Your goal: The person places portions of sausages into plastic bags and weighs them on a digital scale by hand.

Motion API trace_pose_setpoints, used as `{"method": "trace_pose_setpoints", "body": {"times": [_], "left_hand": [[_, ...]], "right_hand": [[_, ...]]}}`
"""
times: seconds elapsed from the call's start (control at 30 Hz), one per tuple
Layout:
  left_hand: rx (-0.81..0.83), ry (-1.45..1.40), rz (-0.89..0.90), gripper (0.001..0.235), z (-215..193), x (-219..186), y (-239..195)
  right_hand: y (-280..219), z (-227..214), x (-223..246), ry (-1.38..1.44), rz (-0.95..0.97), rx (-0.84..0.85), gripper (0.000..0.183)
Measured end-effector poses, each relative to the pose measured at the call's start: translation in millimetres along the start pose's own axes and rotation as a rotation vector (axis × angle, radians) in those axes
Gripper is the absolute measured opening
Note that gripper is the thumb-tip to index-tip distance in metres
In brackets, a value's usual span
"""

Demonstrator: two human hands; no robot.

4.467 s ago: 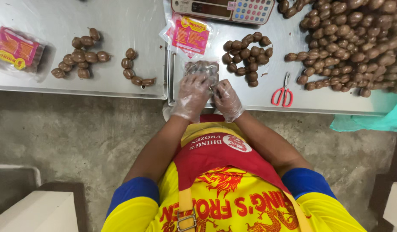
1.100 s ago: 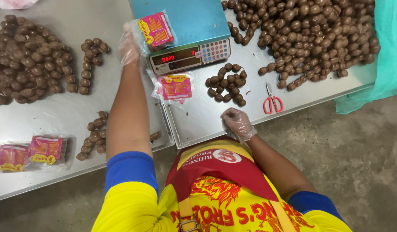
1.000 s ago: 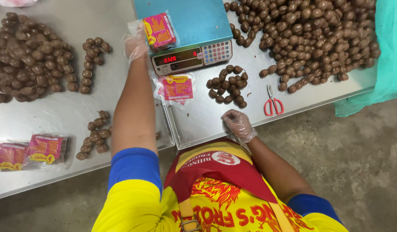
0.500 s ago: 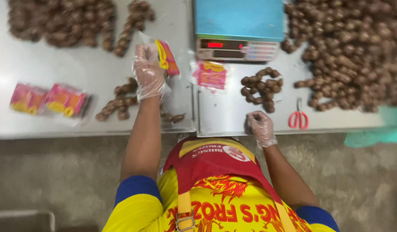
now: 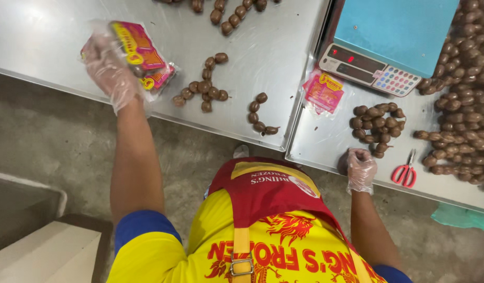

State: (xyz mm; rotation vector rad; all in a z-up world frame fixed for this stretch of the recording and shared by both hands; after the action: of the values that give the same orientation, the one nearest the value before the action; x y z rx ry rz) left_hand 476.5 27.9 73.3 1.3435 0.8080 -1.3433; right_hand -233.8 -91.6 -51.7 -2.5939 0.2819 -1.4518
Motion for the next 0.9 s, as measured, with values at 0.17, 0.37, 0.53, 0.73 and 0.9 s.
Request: {"method": "trace_pose_setpoints", "body": {"times": [0.17, 0.37, 0.53, 0.73, 0.9], "left_hand": [[-0.290, -0.151, -0.473, 0.018, -30, 21, -13], [-0.371, 0.136, -0.276, 0.012, -79, 89, -39], [0.194, 0.273, 0.103, 0.030, -29, 39, -84], [1.165, 1.102, 0.321, 0.085, 61, 17, -118], [0.959, 0.534, -0.418, 0.073, 102, 29, -148]], "right_hand": [[-2, 3, 5, 0.033, 0.055, -0.007, 0.008], [-6, 2, 12, -0.008, 0.089, -0.032, 0.008], [-7, 5, 17, 0.050, 0.016, -0.036, 0.009], [-2, 2, 1, 0.015, 0.086, -0.058, 0.009], [3, 17, 9, 0.084, -0.004, -0.034, 0.009]]}}
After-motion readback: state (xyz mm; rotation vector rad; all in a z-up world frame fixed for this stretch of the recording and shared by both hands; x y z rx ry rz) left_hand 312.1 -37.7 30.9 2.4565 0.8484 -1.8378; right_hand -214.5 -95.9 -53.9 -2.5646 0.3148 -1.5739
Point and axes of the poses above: each hand's wrist, its own y-axis towards the middle knuckle, its own z-axis out of the palm, x = y × z, the point moved 2 cm from there along y, towards the middle knuckle, and after that the axes turned 12 degrees about z, right-handed, at the moved point
